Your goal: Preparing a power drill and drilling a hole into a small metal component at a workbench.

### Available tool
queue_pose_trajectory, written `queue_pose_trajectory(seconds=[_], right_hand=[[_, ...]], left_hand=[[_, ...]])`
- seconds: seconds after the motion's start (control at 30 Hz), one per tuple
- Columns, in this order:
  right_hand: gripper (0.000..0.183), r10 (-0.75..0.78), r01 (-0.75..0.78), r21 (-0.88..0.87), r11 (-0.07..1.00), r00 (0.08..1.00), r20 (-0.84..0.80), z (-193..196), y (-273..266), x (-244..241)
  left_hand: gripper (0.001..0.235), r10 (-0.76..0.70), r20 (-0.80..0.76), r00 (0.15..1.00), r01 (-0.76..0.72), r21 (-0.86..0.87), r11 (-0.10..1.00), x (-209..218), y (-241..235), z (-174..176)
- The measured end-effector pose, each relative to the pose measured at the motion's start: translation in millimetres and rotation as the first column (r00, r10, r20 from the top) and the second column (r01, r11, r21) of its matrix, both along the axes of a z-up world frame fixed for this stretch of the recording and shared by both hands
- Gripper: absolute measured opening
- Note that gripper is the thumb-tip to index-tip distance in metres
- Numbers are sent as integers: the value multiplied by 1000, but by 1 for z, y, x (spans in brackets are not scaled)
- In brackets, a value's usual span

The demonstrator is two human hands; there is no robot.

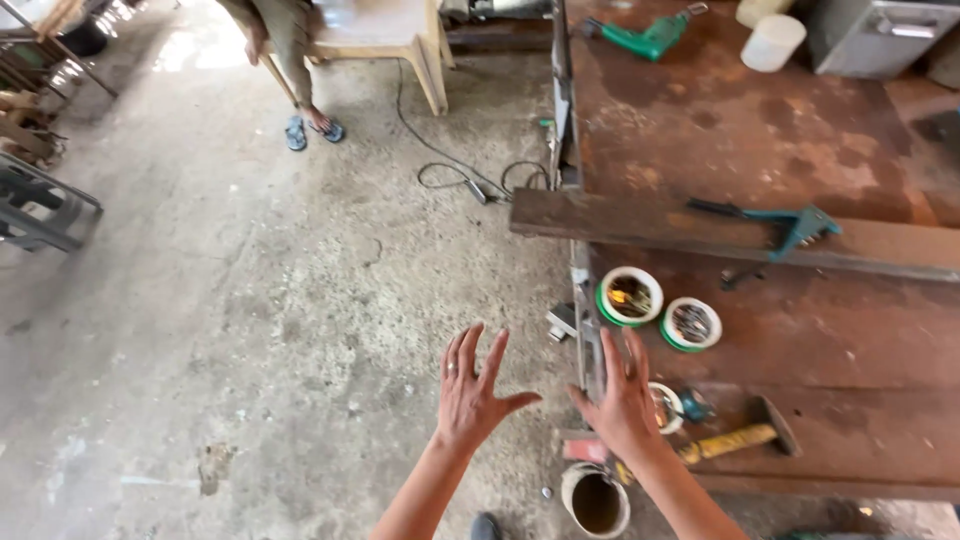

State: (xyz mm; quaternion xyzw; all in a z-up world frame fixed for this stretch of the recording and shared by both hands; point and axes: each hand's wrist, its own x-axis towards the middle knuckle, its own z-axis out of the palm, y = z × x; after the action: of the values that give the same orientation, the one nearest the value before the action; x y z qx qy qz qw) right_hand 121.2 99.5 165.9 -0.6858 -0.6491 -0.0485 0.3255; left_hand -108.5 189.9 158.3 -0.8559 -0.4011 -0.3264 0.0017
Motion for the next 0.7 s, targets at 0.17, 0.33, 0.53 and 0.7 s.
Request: queue_pose_trajectory(seconds=[0.17,0.33,0.53,0.7], right_hand=[[106,337,-340,85,937,940,43,88,9,-48],[50,843,-823,-214,526,538,5,179,23,-50],[56,836,-860,-163,483,398,378,185,117,-42],[51,834,-852,-207,481,373,406,185,208,-15]], left_hand=[[95,-133,72,989,140,-111,984,-90,13,91],[43,-873,86,480,847,-306,435,-125,37,196],[74,-840,-269,471,771,-338,540,-74,126,134],[58,-610,-659,440,797,-27,604,-30,201,135]])
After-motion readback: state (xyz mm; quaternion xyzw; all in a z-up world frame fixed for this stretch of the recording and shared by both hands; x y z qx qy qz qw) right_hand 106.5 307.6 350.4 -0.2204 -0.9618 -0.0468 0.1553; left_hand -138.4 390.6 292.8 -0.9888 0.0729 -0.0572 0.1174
